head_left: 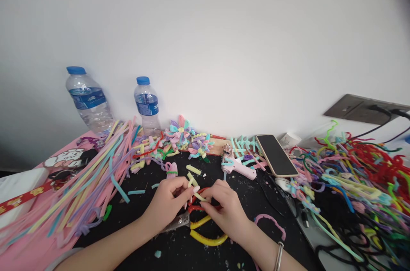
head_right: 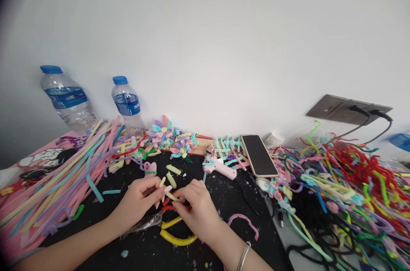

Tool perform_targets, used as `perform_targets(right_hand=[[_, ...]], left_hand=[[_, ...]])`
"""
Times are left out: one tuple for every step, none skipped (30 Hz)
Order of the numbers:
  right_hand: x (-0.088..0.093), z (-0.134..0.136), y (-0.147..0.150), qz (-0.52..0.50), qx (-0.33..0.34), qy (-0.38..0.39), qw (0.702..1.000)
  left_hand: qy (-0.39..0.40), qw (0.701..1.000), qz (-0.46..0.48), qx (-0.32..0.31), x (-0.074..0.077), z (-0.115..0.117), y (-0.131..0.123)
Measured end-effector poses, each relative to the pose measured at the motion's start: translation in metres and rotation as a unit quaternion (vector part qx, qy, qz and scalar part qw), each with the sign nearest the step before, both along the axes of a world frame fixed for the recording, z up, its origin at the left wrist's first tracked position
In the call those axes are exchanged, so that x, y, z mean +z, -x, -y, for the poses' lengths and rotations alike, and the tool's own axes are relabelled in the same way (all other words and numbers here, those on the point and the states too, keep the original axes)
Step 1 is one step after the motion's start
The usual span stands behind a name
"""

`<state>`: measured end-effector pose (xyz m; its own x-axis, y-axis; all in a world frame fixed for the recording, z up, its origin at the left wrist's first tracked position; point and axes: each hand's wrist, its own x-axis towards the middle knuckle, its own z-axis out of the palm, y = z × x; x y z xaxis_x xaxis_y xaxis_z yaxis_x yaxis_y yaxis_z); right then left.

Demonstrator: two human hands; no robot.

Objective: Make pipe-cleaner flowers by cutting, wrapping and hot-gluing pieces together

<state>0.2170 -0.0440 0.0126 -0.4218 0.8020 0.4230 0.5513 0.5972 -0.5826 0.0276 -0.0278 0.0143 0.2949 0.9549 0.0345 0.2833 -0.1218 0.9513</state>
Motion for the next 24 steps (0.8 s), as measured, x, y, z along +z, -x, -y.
perform_targets(right_hand=[[0.0002, -0.0004, -0.0002, 0.006, 0.004, -0.002, 1.0], [0.0003, -0.0008, -0.0005, 0.007, 0.007, -0.005, 1.0], [0.0004, -0.0012, -0.001, 0.005, 0.01, -0.009, 1.0], [0.0002, -0.0016, -0.0017, 0.0, 0.01, -0.009, 1.0], [0.0001, -0.002, -0.0025, -0.009, 0.011, -0.006, 1.0], [-0.0002, -0.0023, -0.0032, -0.02, 0.012, 0.0, 1.0], [-0.0005, -0.0024, -0.0039, -0.033, 0.012, 0.009, 0.999], [-0.0009, -0.0025, -0.0044, -0.045, 0.011, 0.022, 0.999], [-0.0013, -0.0024, -0.0047, -0.056, 0.009, 0.037, 0.998], [-0.0019, -0.0022, -0.0049, -0.066, 0.006, 0.053, 0.996], [-0.0027, -0.002, -0.005, -0.073, 0.005, 0.069, 0.995], [-0.0035, -0.0018, -0.005, -0.078, 0.005, 0.086, 0.993], [-0.0046, -0.0016, -0.005, -0.082, 0.006, 0.1, 0.992], [-0.0057, -0.0015, -0.0049, -0.084, 0.008, 0.111, 0.99], [-0.0067, -0.0014, -0.0049, -0.086, 0.011, 0.116, 0.989], [-0.0077, -0.0014, -0.0047, -0.088, 0.014, 0.116, 0.989], [-0.0085, -0.0015, -0.0046, -0.089, 0.018, 0.112, 0.99], [-0.009, -0.0016, -0.0043, -0.087, 0.022, 0.108, 0.99], [-0.0092, -0.0016, -0.0041, -0.084, 0.027, 0.104, 0.991], [-0.0092, -0.0016, -0.0038, -0.079, 0.033, 0.102, 0.991], [-0.0089, -0.0014, -0.0035, -0.073, 0.038, 0.1, 0.992], [-0.0085, -0.0012, -0.0033, -0.067, 0.042, 0.098, 0.992], [-0.0079, -0.0009, -0.0032, -0.061, 0.047, 0.095, 0.992], [-0.0071, -0.0005, -0.0031, -0.056, 0.054, 0.092, 0.993]], left_hand=[[-0.003, 1.0, -0.003, -0.001, 0.0005, 0.0002, 0.0004], [-0.009, 1.0, -0.007, -0.003, 0.0011, 0.0003, 0.0007], [-0.018, 1.0, -0.015, -0.008, 0.0017, 0.0002, 0.0009], [-0.028, 0.999, -0.024, -0.013, 0.0022, -0.0001, 0.0012], [-0.041, 0.998, -0.034, -0.019, 0.0025, -0.0004, 0.0016], [-0.053, 0.997, -0.044, -0.025, 0.0025, -0.0008, 0.002], [-0.064, 0.996, -0.053, -0.035, 0.0024, -0.0012, 0.0025], [-0.071, 0.995, -0.06, -0.047, 0.002, -0.0015, 0.0031], [-0.073, 0.993, -0.066, -0.062, 0.0016, -0.0018, 0.0036], [-0.072, 0.992, -0.069, -0.079, 0.001, -0.0019, 0.0041], [-0.068, 0.99, -0.071, -0.096, 0.0004, -0.0018, 0.0046], [-0.064, 0.989, -0.072, -0.111, -0.0001, -0.0018, 0.0049], [-0.061, 0.988, -0.072, -0.123, -0.0006, -0.0016, 0.0052], [-0.059, 0.987, -0.073, -0.132, -0.0011, -0.0014, 0.0054], [-0.06, 0.985, -0.075, -0.14, -0.0015, -0.0011, 0.0057], [-0.063, 0.984, -0.078, -0.147, -0.002, -0.0009, 0.006], [-0.07, 0.982, -0.08, -0.154, -0.0024, -0.0007, 0.0064], [-0.077, 0.98, -0.082, -0.163, -0.0028, -0.0005, 0.0068], [-0.088, 0.977, -0.084, -0.173, -0.0031, -0.0003, 0.0074], [-0.101, 0.974, -0.086, -0.184, -0.0033, -0.0002, 0.008], [-0.115, 0.97, -0.088, -0.195, -0.0033, 0.0, 0.0086], [-0.131, 0.966, -0.091, -0.205, -0.0032, 0.0002, 0.0091], [-0.147, 0.961, -0.095, -0.215, -0.003, 0.0004, 0.0096], [-0.164, 0.955, -0.101, -0.224, -0.0026, 0.0006, 0.0099]])
